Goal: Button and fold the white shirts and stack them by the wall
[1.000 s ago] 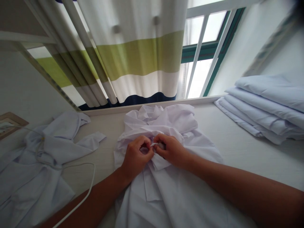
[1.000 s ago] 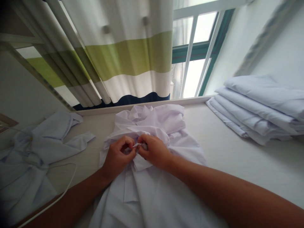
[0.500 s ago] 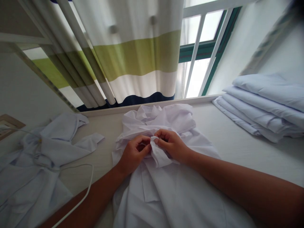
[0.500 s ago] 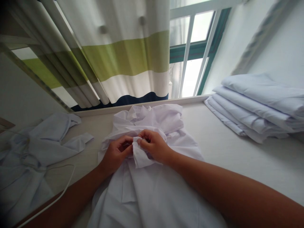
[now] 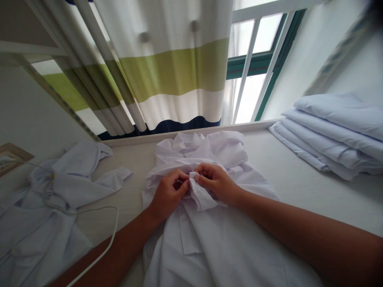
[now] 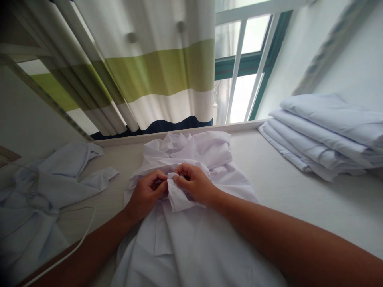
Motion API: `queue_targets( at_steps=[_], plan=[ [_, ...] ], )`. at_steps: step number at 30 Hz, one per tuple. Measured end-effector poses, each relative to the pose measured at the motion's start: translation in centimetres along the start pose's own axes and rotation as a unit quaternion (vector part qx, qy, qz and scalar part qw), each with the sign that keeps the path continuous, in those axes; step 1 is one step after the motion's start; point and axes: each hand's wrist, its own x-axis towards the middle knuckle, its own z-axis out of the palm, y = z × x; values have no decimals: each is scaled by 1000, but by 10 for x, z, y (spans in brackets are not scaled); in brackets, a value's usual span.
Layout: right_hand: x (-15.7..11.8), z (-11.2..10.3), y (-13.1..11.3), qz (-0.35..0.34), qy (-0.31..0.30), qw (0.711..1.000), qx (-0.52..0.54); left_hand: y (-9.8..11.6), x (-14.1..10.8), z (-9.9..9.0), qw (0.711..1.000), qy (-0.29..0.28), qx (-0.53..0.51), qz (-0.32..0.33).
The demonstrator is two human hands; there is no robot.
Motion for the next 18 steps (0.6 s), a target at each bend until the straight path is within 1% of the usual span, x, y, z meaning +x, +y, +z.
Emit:
queue_targets(
  at_steps=[2,6,12,15,18],
  plan=[
    [-1,1,0,-13,4,1000,-28,-1,0,0,1000,4,6,1],
    [-3,2,-1,-48,23,991,-120,-5,0,2,1000,8,6,-12],
    [-5,2,1,-70,59,973,-210,-7,0,3,997,27,-55,-52],
    [-5,3,0,-77,79,968,-227,-6,1,2,996,32,-68,-48],
    [-5,2,0,-75,79,973,-202,-4,1,1,997,32,-64,-41]
  ],
)
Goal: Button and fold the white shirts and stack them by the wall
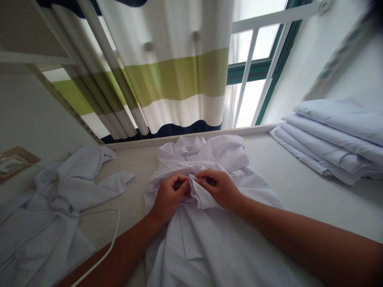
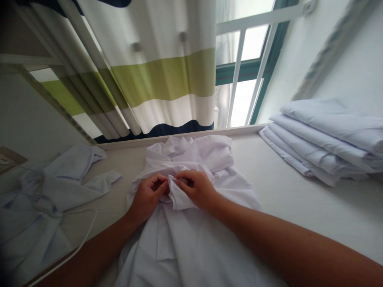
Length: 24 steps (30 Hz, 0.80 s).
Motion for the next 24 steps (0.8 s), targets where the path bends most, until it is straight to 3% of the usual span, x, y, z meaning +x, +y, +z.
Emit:
queue_targets(
  at_steps=[5,8,11,14,17,20,22,24],
  plan=[
    [0,0,2,-14,-44,998,38,5,0,-1,1000,-11,18,5],
    [0,2,3,-16,-27,999,21,7,-2,-2,999,-4,35,16],
    [-1,2,2,-26,11,1000,14,7,-4,-1,997,-62,9,43],
    [-2,-1,-5,-79,-28,996,12,8,-5,0,995,-78,35,57],
    [-4,-5,-15,-154,-101,983,13,15,-2,-4,995,-12,91,49],
    [-4,-8,-23,-176,-22,984,-8,33,8,-25,995,78,59,30],
    [-2,-11,-26,-151,47,986,-51,51,16,-50,987,160,-17,26],
    [-1,-13,-26,-100,35,986,-125,72,22,-84,964,243,-99,44]
  ],
)
